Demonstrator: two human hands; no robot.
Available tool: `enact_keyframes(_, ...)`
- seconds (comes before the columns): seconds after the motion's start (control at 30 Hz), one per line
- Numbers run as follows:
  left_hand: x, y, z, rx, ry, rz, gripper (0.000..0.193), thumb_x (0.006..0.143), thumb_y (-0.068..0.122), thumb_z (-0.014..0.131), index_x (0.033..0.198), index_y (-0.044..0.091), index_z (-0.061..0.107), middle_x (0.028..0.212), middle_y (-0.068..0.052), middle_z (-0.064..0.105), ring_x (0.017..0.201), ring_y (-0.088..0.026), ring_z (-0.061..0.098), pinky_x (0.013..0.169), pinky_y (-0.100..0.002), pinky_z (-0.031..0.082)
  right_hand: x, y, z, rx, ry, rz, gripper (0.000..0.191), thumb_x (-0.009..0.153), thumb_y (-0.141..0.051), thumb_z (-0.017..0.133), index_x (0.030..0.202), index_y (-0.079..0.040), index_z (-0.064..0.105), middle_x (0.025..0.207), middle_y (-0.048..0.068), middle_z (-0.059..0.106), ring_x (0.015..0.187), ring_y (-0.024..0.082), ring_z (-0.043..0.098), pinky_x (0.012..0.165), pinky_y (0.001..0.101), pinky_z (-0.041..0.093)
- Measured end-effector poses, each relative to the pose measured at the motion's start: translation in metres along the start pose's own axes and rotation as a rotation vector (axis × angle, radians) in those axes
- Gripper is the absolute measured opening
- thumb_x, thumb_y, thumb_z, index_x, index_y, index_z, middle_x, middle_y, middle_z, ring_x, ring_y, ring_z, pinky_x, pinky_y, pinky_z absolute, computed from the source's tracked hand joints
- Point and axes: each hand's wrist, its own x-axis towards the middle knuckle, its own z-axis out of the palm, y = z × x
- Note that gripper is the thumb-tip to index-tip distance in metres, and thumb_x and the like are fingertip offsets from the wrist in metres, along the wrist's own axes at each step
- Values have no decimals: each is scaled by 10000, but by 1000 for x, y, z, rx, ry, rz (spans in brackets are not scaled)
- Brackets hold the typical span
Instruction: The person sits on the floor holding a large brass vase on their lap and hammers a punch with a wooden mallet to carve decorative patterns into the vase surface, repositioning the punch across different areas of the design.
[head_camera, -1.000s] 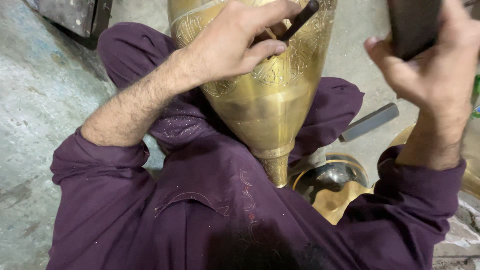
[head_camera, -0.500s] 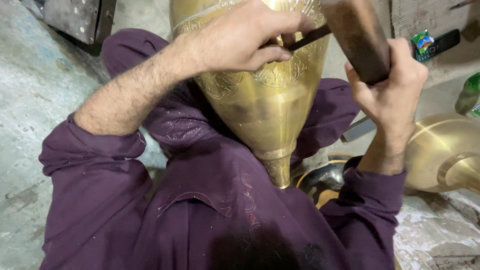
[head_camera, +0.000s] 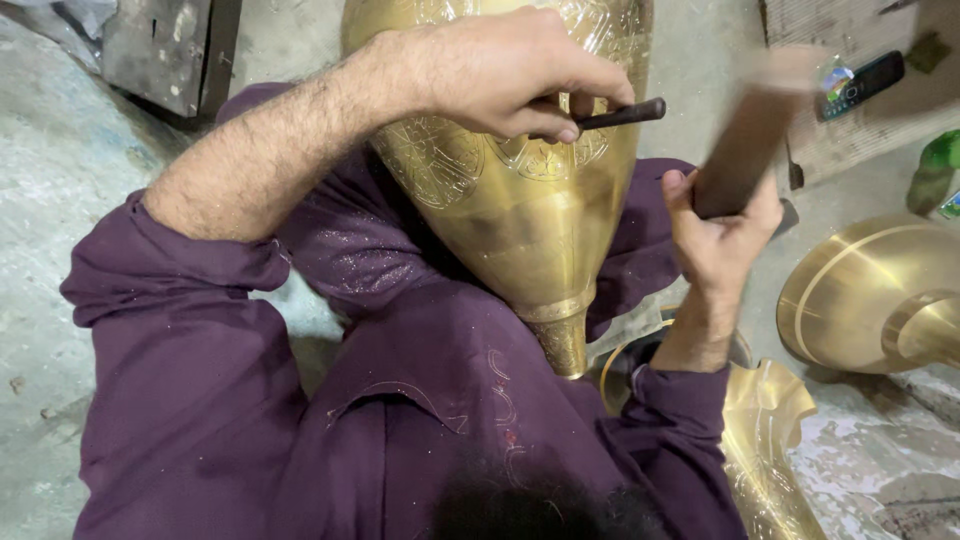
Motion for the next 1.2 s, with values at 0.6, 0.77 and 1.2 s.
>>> enact_keyframes(0.6,32,16,-26,53,-367,66,452,884,181,777,1313,149,639,981,-70,789,874,-280,748,741,-438,564,-38,-51,38,110,219,189,330,969,-129,860,1087,3,581,900,40,613,820,134,568,770,284,511)
enact_keyframes(0.77,39,22,-33,78,-421,96,521,868,177,784,1361,168,615,993,-97,779,897,-313,732,758,-463,553,-38,-62,38,-76,192,188,330,956,-114,866,1089,2,587,884,47,611,812,134,571,766,280,516)
enact_keyframes(1.2,50,45,-50,112,-563,15,565,858,209,769,1391,250,587,1017,-46,785,922,-260,743,793,-455,556,-42,-70,26,-36,298,117,309,930,-105,864,1071,10,615,932,113,648,832,220,625,763,341,526)
